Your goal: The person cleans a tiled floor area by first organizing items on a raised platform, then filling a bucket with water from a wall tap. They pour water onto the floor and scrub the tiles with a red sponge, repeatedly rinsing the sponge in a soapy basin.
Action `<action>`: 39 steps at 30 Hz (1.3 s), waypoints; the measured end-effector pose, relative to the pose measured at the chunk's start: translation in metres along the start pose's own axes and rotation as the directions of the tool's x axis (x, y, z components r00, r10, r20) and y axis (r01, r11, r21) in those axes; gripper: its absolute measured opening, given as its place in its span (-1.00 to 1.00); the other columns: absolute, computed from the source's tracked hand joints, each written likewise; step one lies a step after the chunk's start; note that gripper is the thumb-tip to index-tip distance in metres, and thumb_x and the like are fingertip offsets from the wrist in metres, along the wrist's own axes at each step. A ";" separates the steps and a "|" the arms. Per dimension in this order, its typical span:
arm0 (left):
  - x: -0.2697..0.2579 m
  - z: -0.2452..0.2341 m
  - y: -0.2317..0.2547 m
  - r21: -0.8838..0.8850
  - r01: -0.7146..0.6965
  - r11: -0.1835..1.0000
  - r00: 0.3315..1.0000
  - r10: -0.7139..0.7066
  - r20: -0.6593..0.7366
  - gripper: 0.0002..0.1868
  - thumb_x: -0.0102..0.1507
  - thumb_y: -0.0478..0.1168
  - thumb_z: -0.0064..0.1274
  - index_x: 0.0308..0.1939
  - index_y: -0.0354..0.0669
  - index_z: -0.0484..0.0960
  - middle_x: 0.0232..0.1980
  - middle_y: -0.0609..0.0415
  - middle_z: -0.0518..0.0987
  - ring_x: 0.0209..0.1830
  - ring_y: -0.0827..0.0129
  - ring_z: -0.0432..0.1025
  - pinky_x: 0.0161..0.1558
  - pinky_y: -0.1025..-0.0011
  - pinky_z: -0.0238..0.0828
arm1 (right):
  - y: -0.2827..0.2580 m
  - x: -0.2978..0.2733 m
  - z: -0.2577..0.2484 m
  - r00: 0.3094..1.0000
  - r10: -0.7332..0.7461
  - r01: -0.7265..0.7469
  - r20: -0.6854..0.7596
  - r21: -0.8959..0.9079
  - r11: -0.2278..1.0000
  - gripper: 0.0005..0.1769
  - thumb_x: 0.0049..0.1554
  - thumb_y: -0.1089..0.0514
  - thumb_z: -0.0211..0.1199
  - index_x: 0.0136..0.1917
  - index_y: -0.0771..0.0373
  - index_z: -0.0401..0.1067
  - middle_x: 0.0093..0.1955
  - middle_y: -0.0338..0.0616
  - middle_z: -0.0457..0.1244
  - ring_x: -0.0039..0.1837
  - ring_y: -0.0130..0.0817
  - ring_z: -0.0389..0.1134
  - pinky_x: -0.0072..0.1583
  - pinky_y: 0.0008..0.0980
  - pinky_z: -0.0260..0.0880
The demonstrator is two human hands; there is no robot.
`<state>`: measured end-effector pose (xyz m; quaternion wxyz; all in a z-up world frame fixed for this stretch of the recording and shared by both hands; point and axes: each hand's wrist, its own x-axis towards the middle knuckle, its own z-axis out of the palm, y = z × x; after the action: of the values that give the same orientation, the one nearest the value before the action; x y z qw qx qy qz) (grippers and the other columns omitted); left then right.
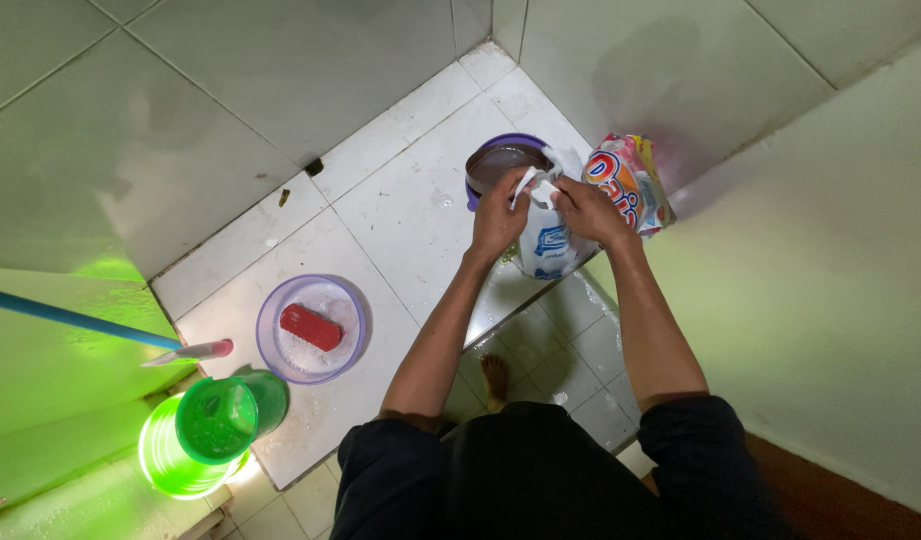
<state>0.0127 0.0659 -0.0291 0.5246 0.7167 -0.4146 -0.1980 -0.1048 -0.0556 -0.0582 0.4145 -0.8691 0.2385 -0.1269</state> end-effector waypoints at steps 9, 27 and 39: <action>-0.007 -0.016 -0.001 0.006 0.133 0.991 0.991 -0.133 -0.009 -0.67 0.15 -0.30 -0.12 0.01 -0.17 0.43 -0.09 -0.04 0.56 -0.29 0.28 0.48 -0.23 0.50 0.38 | -0.041 -0.002 -0.013 0.957 -0.079 -0.023 -0.281 -0.344 0.939 -0.72 -0.10 0.24 0.09 -0.07 0.23 0.42 -0.08 0.05 0.26 -0.07 -0.02 0.28 -0.11 -0.13 0.25; -0.141 -0.258 -0.126 0.091 0.558 0.825 0.638 -0.356 -0.683 -0.78 0.13 -0.34 -0.18 -0.22 -0.23 0.55 -0.42 -0.09 0.54 -0.50 0.26 0.42 -0.37 0.42 0.32 | -0.125 0.056 0.254 0.993 0.035 -0.045 -0.109 -0.090 0.995 -0.75 -0.03 0.29 0.06 -0.04 0.27 0.37 -0.13 -0.03 0.24 -0.07 -0.10 0.28 -0.02 -0.19 0.27; -0.080 -0.258 -0.181 0.293 0.261 0.920 0.877 -0.099 -0.471 -0.84 0.10 -0.38 -0.08 -0.25 -0.22 0.52 -0.33 -0.07 0.53 -0.37 0.24 0.47 -0.31 0.41 0.38 | -0.059 0.083 0.283 0.877 0.334 -0.404 -0.346 -0.153 0.902 -0.69 -0.02 0.17 0.22 -0.02 0.30 0.27 -0.03 0.12 0.09 -0.06 0.04 0.21 -0.05 -0.07 0.23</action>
<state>0.2219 0.3008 -0.1109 0.4497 0.8599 -0.2416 -0.0006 0.1028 0.1200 -0.1863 0.2894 -0.8165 0.4754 -0.1532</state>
